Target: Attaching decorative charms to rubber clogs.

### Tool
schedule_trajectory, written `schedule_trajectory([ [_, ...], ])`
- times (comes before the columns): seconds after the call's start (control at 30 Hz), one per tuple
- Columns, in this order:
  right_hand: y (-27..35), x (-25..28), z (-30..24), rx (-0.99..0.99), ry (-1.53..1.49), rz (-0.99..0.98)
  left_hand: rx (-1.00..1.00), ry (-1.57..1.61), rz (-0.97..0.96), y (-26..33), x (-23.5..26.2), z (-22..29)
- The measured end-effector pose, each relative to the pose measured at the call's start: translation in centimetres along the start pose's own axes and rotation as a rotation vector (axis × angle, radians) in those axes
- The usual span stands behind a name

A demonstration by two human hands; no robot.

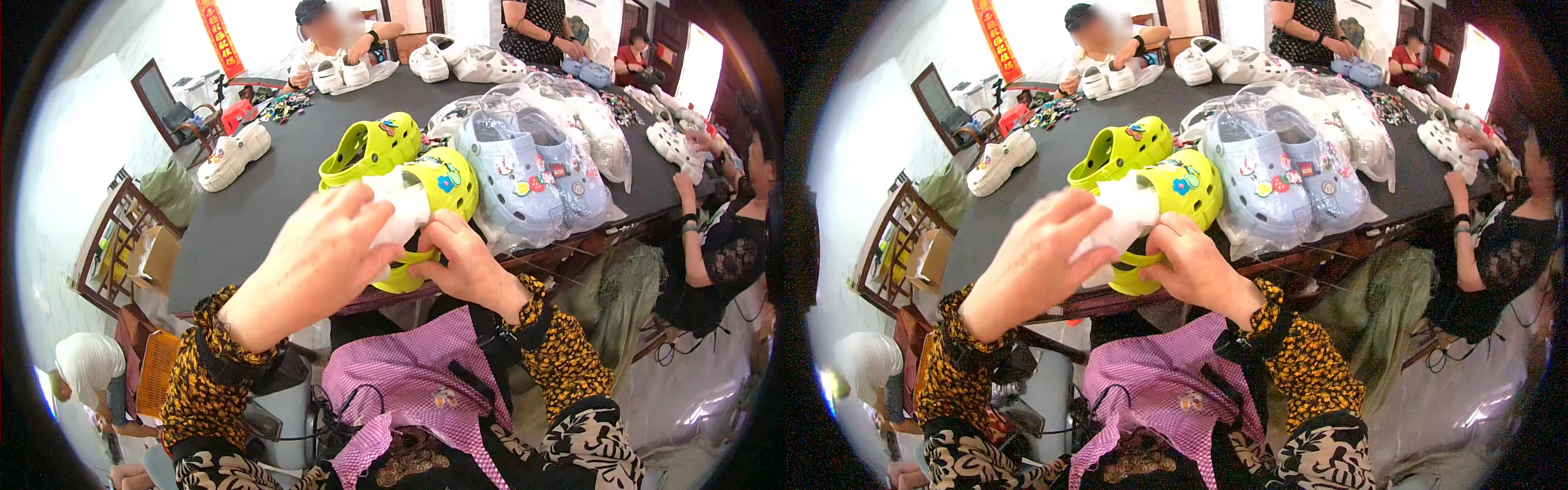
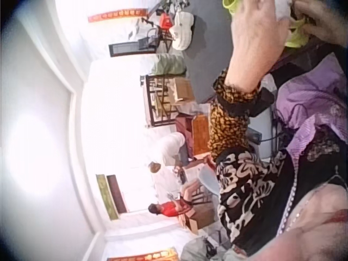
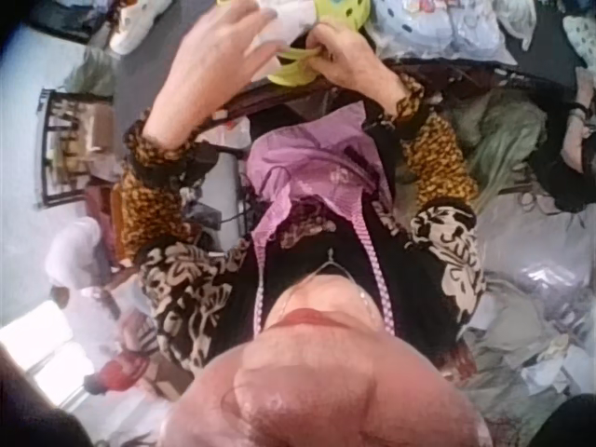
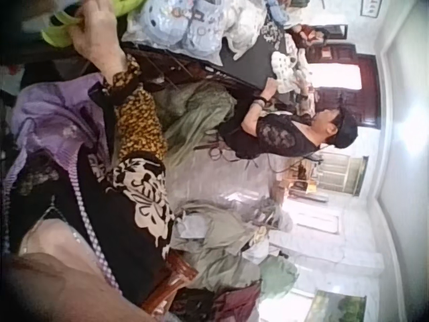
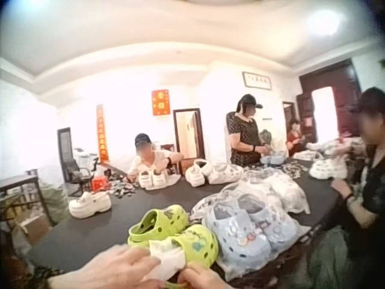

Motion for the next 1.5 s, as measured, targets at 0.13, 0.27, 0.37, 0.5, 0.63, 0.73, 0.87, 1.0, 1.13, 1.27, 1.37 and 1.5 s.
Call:
schedule_trajectory([
  [0.13, 0.3, 0.3, -0.4, 0.038, 0.016, 0.035, 0.008, 0.062, -0.296, 0.4, -5.2, -2.1],
  [0.27, 0.4, 0.1, -0.4, 0.073, -0.011, 0.046, -0.109, 0.032, -0.454, -0.8, -6.8, -2.5],
  [0.37, 0.4, 0.3, -0.1, 0.016, -0.020, 0.019, -0.145, 0.018, -0.567, -2.1, -9.3, -3.8],
  [0.5, 0.4, -0.2, 0.1, 0.003, 0.028, -0.016, -0.342, -0.147, -0.723, -2.8, -14.2, -5.3],
  [0.63, 0.2, -0.3, 0.1, -0.014, 0.059, -0.035, 0.074, 0.029, -0.632, -5.2, -13.6, -6.4],
  [0.73, 0.3, -0.2, 0.5, -0.055, 0.039, -0.018, 0.033, 0.044, -0.498, -5.9, -13.5, -6.0],
  [0.87, 0.6, -0.9, 0.2, -0.033, 0.027, -0.017, 0.074, 0.024, -0.277, -5.2, -12.3, -6.1],
  [1.0, 1.0, -0.8, -0.6, 0.007, 0.079, -0.014, -0.244, 0.133, 0.152, -2.5, -9.7, -3.9],
  [1.13, 1.3, -0.7, 0.4, -0.029, 0.121, 0.026, -0.405, 0.066, 0.444, -0.6, -4.3, -2.7],
  [1.27, -0.1, -0.1, -0.5, -0.029, 0.144, 0.030, -0.011, -0.052, 0.535, -0.4, -1.6, -10.8],
  [1.37, -1.0, -0.4, -1.3, 0.061, 0.111, 0.016, 0.360, -0.169, 0.275, 1.7, -3.9, -17.7],
  [1.5, -2.6, -0.5, -1.5, 0.054, 0.069, 0.011, 0.425, 0.128, 0.180, 3.8, -6.7, -20.5],
])
Point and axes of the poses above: each hand's wrist, its own y-axis away from the middle knuckle, its own x-axis out of the back of the hand, z = x × y, the point moved 9 cm from there along -y, towards the middle knuckle, and after that the axes turned 11 degrees about y, right-handed, at the moved point
